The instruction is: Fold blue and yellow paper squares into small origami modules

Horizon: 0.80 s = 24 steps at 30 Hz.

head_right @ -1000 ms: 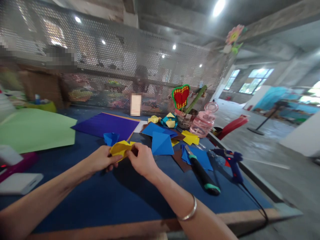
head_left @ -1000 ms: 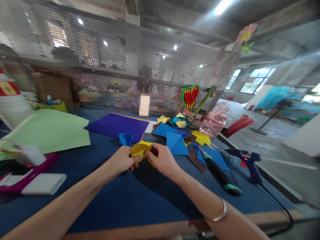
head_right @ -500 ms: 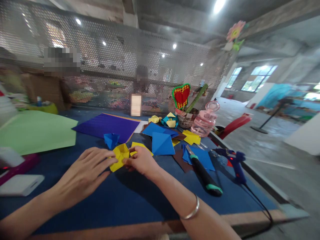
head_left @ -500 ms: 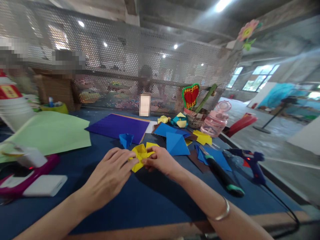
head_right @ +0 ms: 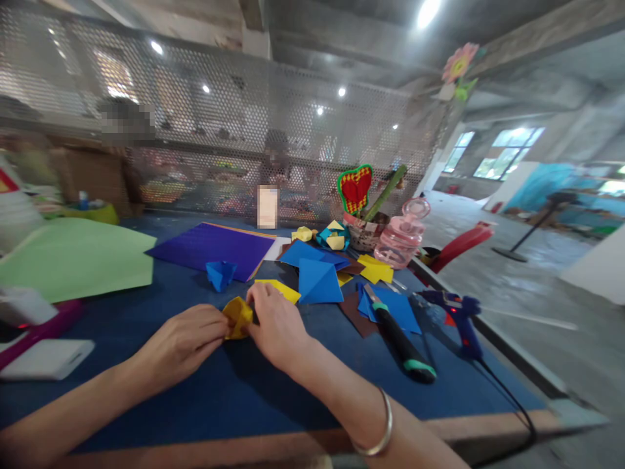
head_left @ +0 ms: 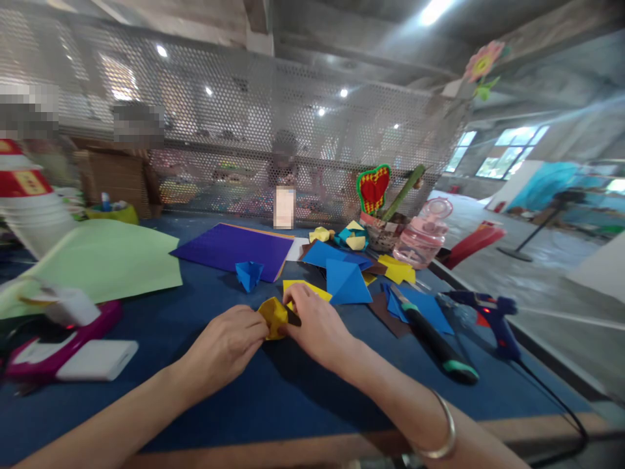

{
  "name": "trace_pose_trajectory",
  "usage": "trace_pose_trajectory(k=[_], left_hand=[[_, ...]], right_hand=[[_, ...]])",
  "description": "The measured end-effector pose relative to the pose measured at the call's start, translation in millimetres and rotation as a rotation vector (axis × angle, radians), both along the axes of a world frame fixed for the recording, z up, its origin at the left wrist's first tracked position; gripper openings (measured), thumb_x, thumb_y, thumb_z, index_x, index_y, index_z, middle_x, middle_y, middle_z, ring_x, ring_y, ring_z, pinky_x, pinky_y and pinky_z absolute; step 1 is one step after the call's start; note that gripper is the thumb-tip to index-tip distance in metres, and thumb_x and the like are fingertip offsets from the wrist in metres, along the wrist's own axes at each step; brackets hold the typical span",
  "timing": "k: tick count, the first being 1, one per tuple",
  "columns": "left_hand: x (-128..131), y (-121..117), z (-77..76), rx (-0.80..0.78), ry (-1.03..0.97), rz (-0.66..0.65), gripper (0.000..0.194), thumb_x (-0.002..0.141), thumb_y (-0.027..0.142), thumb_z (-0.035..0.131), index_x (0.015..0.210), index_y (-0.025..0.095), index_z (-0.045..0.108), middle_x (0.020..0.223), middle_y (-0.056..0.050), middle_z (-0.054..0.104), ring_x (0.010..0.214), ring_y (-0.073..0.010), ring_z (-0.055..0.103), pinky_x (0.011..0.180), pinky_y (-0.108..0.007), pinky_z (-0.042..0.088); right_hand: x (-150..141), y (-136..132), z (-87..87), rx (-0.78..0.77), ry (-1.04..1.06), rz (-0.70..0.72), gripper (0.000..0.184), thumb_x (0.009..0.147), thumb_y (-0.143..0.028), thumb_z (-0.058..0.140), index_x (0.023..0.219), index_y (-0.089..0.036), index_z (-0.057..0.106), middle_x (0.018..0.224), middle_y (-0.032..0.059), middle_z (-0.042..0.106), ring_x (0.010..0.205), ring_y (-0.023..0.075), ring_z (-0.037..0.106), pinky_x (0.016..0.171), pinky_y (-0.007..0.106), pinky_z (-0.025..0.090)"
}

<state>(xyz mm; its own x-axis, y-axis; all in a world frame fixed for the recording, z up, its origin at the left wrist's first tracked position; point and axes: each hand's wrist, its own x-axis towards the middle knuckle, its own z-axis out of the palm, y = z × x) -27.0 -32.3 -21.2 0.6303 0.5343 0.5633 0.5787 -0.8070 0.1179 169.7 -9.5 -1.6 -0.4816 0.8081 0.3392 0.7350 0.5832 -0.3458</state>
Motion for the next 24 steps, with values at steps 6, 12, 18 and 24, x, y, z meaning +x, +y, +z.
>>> trace_pose_trajectory(k=[6, 12, 18, 24], left_hand=[[-2, 3, -4.8, -0.126, 0.049, 0.062, 0.024, 0.089, 0.011, 0.042, 0.074, 0.018, 0.06, 0.07, -0.002, 0.062, 0.07, -0.0158, 0.059, 0.068, -0.029, 0.044], [-2, 6, -4.8, -0.352, -0.163, 0.047, 0.018, 0.086, 0.01, 0.051, 0.079, 0.02, 0.064, 0.08, -0.001, 0.065, 0.078, -0.0134, 0.062, 0.072, -0.024, 0.047], [-3, 7, -9.9, -0.409, -0.282, 0.044, 0.018, 0.086, 0.012, 0.054, 0.081, 0.021, 0.069, 0.086, -0.001, 0.066, 0.081, -0.0127, 0.063, 0.074, -0.023, 0.048], [-8, 4, -8.7, -0.248, -0.182, 0.216, 0.012, 0.085, 0.019, 0.057, 0.082, 0.022, 0.069, 0.093, -0.003, 0.062, 0.089, -0.0184, 0.057, 0.081, -0.033, 0.046]], right_hand=[[4, -15, -4.2, 0.209, -0.296, 0.258, 0.015, 0.085, -0.008, 0.049, 0.084, -0.017, 0.061, 0.087, 0.007, 0.064, 0.09, 0.0216, 0.052, 0.082, 0.035, 0.039], [5, -14, -6.4, 0.125, -0.182, 0.242, 0.012, 0.086, -0.02, 0.058, 0.089, -0.019, 0.069, 0.082, 0.005, 0.069, 0.089, 0.0211, 0.056, 0.083, 0.033, 0.039], [0, -10, -12.8, 0.121, -0.094, 0.197, 0.017, 0.089, -0.018, 0.056, 0.08, -0.018, 0.071, 0.077, 0.0049, 0.071, 0.08, 0.0186, 0.058, 0.076, 0.03, 0.039], [-2, -12, -12.7, 0.003, 0.091, 0.077, 0.009, 0.08, -0.012, 0.066, 0.081, -0.019, 0.072, 0.078, 0.003, 0.072, 0.077, 0.0173, 0.061, 0.073, 0.027, 0.042]])
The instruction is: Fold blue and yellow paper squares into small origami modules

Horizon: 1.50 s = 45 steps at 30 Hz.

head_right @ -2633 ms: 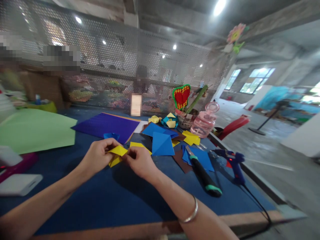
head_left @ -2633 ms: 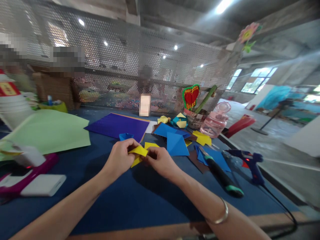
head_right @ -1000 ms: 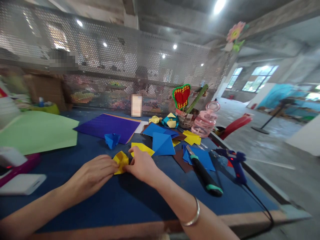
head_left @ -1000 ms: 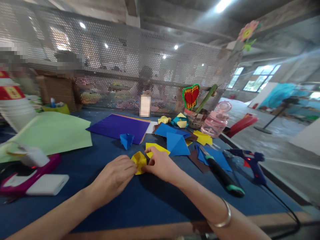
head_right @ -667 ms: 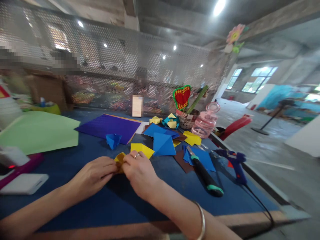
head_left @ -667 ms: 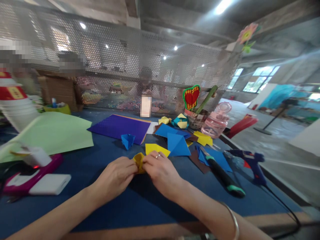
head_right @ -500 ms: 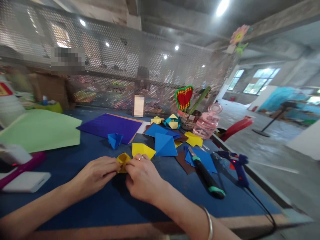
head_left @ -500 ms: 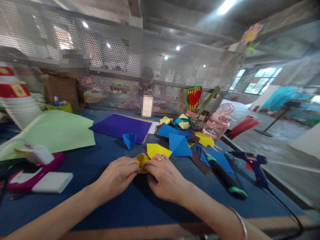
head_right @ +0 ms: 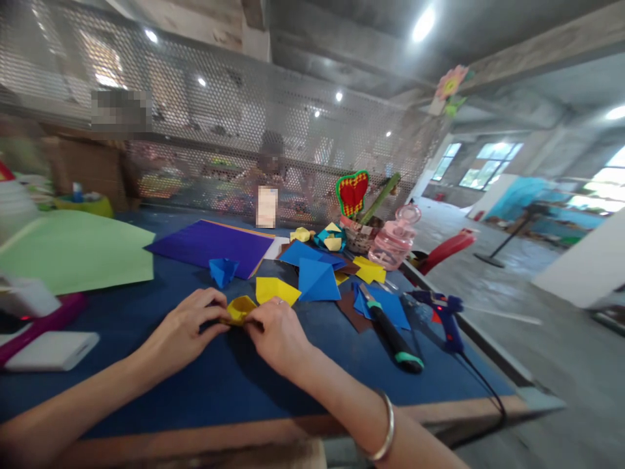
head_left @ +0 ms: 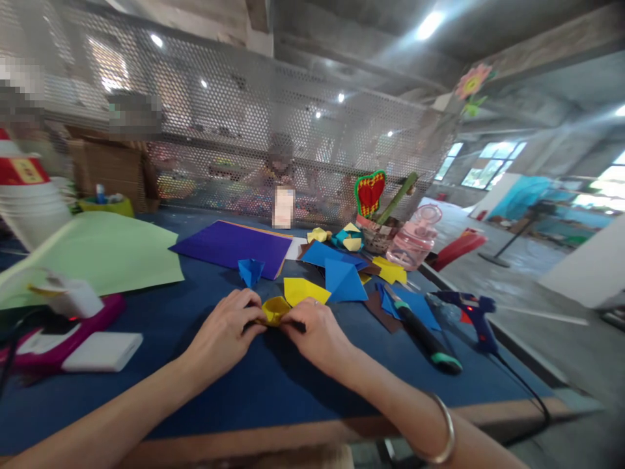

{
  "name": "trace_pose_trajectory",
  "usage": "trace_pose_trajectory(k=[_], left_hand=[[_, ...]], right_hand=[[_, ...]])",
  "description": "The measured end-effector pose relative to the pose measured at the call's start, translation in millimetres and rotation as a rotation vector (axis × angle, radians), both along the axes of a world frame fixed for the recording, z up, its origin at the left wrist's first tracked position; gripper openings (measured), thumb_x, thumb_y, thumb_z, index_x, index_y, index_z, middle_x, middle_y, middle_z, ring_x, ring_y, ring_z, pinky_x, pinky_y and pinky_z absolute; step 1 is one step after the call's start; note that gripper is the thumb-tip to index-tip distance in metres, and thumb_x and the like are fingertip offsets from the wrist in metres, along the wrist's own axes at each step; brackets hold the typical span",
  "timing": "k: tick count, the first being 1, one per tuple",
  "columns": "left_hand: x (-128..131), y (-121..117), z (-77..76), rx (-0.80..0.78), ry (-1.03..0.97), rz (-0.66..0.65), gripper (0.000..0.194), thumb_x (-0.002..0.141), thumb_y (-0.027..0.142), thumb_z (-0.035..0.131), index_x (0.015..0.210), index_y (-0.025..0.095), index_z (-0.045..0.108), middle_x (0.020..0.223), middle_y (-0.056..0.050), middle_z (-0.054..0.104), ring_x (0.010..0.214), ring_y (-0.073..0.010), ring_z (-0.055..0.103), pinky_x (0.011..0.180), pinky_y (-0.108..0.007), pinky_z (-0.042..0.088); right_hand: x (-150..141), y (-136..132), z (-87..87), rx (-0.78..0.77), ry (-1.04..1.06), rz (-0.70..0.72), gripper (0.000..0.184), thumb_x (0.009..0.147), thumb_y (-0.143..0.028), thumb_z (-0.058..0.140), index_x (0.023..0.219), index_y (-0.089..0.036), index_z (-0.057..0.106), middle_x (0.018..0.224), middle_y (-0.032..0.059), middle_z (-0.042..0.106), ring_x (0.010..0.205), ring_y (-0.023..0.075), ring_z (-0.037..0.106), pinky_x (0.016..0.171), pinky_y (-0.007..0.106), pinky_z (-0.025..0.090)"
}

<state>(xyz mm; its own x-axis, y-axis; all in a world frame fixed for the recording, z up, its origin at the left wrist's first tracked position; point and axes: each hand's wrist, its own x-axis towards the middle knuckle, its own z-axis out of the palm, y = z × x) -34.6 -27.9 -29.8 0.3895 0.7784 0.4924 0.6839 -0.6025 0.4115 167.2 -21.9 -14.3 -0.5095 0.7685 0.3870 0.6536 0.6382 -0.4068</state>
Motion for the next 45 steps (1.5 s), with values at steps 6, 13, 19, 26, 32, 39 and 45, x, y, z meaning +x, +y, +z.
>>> trace_pose_trajectory(k=[6, 13, 19, 26, 32, 39, 45], left_hand=[[-8, 10, -0.3, -0.142, -0.012, 0.086, 0.011, 0.082, 0.024, 0.061, 0.075, 0.022, 0.07, 0.086, -0.001, 0.061, 0.085, -0.018, 0.056, 0.079, -0.033, 0.045], [-8, 13, -1.1, -0.176, 0.003, 0.082, 0.011, 0.083, 0.026, 0.063, 0.078, 0.023, 0.073, 0.087, -0.001, 0.063, 0.085, -0.0178, 0.055, 0.079, -0.032, 0.042], [-1, 14, -2.3, -0.156, 0.029, 0.059, 0.013, 0.083, 0.029, 0.062, 0.075, 0.026, 0.072, 0.086, 0.0, 0.063, 0.087, -0.0186, 0.056, 0.078, -0.033, 0.039], [7, 15, 0.5, -0.229, 0.001, 0.143, 0.018, 0.08, 0.026, 0.059, 0.064, 0.018, 0.062, 0.077, -0.003, 0.064, 0.079, -0.0184, 0.058, 0.074, -0.03, 0.042], [11, 12, 5.2, -0.27, 0.042, 0.217, 0.019, 0.078, 0.025, 0.053, 0.063, 0.019, 0.062, 0.076, -0.004, 0.065, 0.074, -0.0178, 0.061, 0.068, -0.027, 0.042], [14, 12, 12.4, -0.324, 0.097, 0.284, 0.018, 0.074, 0.027, 0.053, 0.062, 0.02, 0.064, 0.073, -0.005, 0.07, 0.07, -0.0215, 0.064, 0.059, -0.029, 0.038], [15, 13, 15.9, -0.349, 0.17, 0.315, 0.016, 0.073, 0.027, 0.053, 0.065, 0.021, 0.065, 0.075, -0.006, 0.072, 0.075, -0.0247, 0.066, 0.059, -0.029, 0.039]], right_hand=[[-2, -2, 4.2, -0.163, 0.125, -0.097, 0.007, 0.076, -0.013, 0.07, 0.081, -0.019, 0.07, 0.078, 0.0004, 0.071, 0.075, 0.0151, 0.064, 0.07, 0.024, 0.044], [-4, 0, 4.2, -0.17, 0.094, -0.088, 0.009, 0.08, -0.013, 0.065, 0.084, -0.019, 0.071, 0.082, 0.0011, 0.073, 0.076, 0.0148, 0.065, 0.07, 0.023, 0.044], [-6, -5, 2.0, -0.057, -0.005, -0.082, 0.009, 0.082, -0.012, 0.062, 0.084, -0.017, 0.069, 0.083, 0.0036, 0.071, 0.082, 0.017, 0.062, 0.075, 0.026, 0.043], [-9, -7, -5.0, 0.034, -0.1, -0.138, 0.01, 0.087, -0.013, 0.054, 0.088, -0.018, 0.063, 0.088, 0.0039, 0.069, 0.086, 0.0175, 0.061, 0.077, 0.027, 0.039], [-14, -10, 2.4, 0.065, -0.264, -0.259, 0.01, 0.091, -0.022, 0.052, 0.09, -0.022, 0.062, 0.086, 0.0017, 0.071, 0.085, 0.0196, 0.062, 0.077, 0.032, 0.033], [-29, -12, 6.8, 0.055, -0.437, -0.362, 0.017, 0.093, -0.022, 0.044, 0.093, -0.017, 0.06, 0.089, 0.0081, 0.07, 0.087, 0.0245, 0.06, 0.077, 0.036, 0.033], [-34, -14, 3.3, 0.063, -0.472, -0.413, 0.019, 0.093, -0.018, 0.041, 0.095, -0.015, 0.059, 0.093, 0.0103, 0.068, 0.092, 0.0274, 0.059, 0.078, 0.038, 0.037]])
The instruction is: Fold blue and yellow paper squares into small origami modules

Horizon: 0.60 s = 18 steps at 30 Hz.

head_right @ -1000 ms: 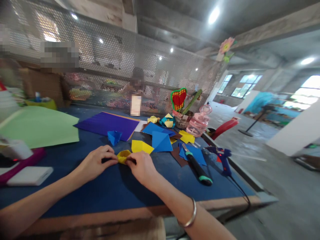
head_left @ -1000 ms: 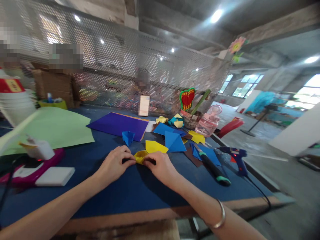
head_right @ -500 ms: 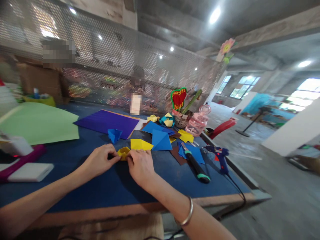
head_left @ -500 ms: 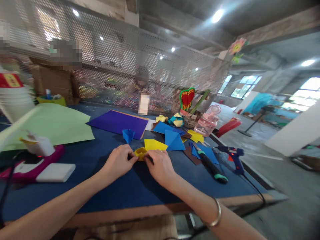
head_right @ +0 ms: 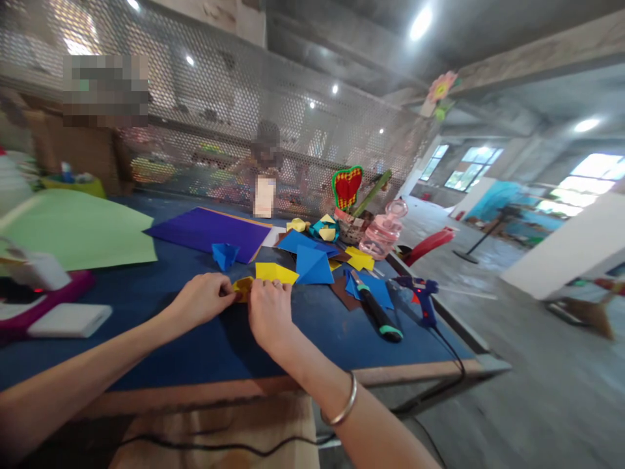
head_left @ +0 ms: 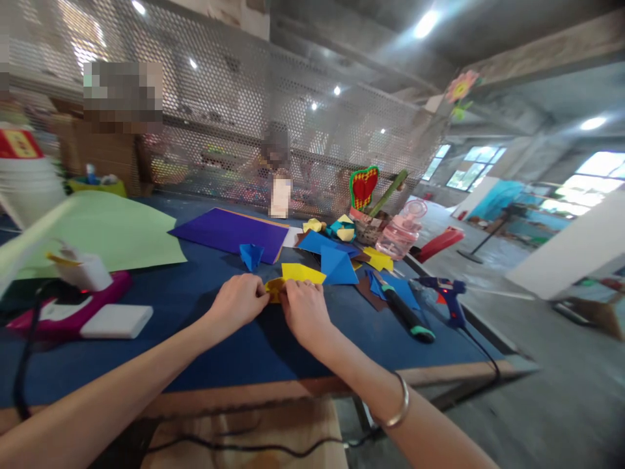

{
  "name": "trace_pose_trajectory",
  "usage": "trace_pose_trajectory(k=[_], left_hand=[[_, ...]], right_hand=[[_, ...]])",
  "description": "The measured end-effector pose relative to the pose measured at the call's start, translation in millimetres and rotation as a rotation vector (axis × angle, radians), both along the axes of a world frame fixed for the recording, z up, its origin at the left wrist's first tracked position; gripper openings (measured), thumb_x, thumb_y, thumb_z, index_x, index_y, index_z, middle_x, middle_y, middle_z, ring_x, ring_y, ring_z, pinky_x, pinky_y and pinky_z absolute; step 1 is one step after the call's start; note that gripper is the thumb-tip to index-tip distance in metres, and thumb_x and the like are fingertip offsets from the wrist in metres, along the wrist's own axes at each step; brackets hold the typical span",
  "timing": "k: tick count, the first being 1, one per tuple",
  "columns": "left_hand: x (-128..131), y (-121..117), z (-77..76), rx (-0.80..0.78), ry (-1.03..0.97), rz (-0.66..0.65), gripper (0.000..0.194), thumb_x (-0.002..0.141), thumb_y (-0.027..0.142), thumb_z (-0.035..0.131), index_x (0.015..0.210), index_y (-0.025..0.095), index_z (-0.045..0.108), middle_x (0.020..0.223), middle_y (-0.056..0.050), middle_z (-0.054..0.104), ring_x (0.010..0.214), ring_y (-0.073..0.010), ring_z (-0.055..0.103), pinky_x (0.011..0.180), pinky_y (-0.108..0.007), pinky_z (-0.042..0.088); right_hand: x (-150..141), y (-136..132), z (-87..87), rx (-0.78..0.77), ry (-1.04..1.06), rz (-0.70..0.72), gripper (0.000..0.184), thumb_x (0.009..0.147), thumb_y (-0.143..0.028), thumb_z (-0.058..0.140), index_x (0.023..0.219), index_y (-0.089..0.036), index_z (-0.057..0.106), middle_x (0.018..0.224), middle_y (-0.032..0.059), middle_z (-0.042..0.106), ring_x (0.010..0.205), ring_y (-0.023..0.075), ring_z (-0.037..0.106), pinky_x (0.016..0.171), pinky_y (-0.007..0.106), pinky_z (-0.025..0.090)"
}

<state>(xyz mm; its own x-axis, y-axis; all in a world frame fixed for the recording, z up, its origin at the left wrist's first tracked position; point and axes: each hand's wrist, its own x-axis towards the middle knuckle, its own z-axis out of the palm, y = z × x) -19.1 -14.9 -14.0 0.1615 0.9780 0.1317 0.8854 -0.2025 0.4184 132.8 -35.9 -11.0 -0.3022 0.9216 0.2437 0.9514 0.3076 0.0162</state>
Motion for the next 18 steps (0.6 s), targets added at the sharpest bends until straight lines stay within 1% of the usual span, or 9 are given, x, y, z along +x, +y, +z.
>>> trace_pose_trajectory(k=[7, 11, 13, 15, 17, 18], left_hand=[[0, 3, 1.8, -0.026, 0.058, -0.008, 0.014, 0.074, 0.028, 0.053, 0.067, 0.02, 0.063, 0.079, -0.007, 0.072, 0.081, -0.0268, 0.067, 0.061, -0.03, 0.041], [-2, 5, 2.9, -0.026, 0.071, -0.018, 0.012, 0.075, 0.028, 0.054, 0.069, 0.02, 0.059, 0.082, -0.007, 0.071, 0.082, -0.0259, 0.067, 0.061, -0.029, 0.041], [-4, 7, 2.7, -0.026, 0.071, -0.025, 0.013, 0.075, 0.032, 0.056, 0.076, 0.02, 0.058, 0.086, -0.008, 0.07, 0.084, -0.0266, 0.066, 0.06, -0.029, 0.041], [-5, 9, 2.2, -0.031, 0.07, -0.033, 0.021, 0.076, 0.036, 0.057, 0.088, 0.019, 0.056, 0.089, -0.008, 0.069, 0.085, -0.0273, 0.066, 0.06, -0.029, 0.041], [-5, 11, 2.2, -0.046, 0.069, -0.047, 0.029, 0.076, 0.038, 0.057, 0.098, 0.019, 0.053, 0.089, -0.007, 0.069, 0.085, -0.0273, 0.067, 0.06, -0.029, 0.041], [-4, 12, 2.5, -0.056, 0.069, -0.058, 0.03, 0.077, 0.037, 0.056, 0.1, 0.019, 0.053, 0.088, -0.007, 0.069, 0.084, -0.0271, 0.067, 0.06, -0.029, 0.041]], right_hand=[[-3, -4, -1.1, 0.003, 0.031, -0.034, 0.017, 0.093, -0.016, 0.041, 0.096, -0.015, 0.057, 0.095, 0.0106, 0.067, 0.094, 0.028, 0.058, 0.078, 0.039, 0.041], [-4, -4, -1.8, -0.007, 0.088, -0.049, 0.012, 0.092, -0.015, 0.042, 0.097, -0.015, 0.054, 0.098, 0.0114, 0.065, 0.093, 0.0268, 0.058, 0.077, 0.037, 0.043], [-4, -4, -1.9, -0.02, 0.115, -0.055, 0.01, 0.092, -0.016, 0.043, 0.096, -0.015, 0.052, 0.097, 0.0117, 0.065, 0.092, 0.0262, 0.058, 0.077, 0.036, 0.043], [-3, -4, -2.5, -0.031, 0.142, -0.063, 0.007, 0.092, -0.016, 0.045, 0.094, -0.016, 0.051, 0.095, 0.0117, 0.065, 0.091, 0.0256, 0.058, 0.077, 0.036, 0.043], [0, -2, -4.0, -0.035, 0.182, -0.061, 0.004, 0.091, -0.018, 0.048, 0.094, -0.016, 0.05, 0.093, 0.0109, 0.064, 0.089, 0.0247, 0.058, 0.076, 0.034, 0.042], [1, -1, -5.1, -0.034, 0.208, -0.053, 0.005, 0.09, -0.019, 0.051, 0.095, -0.016, 0.05, 0.092, 0.0101, 0.064, 0.088, 0.0241, 0.058, 0.076, 0.034, 0.042]])
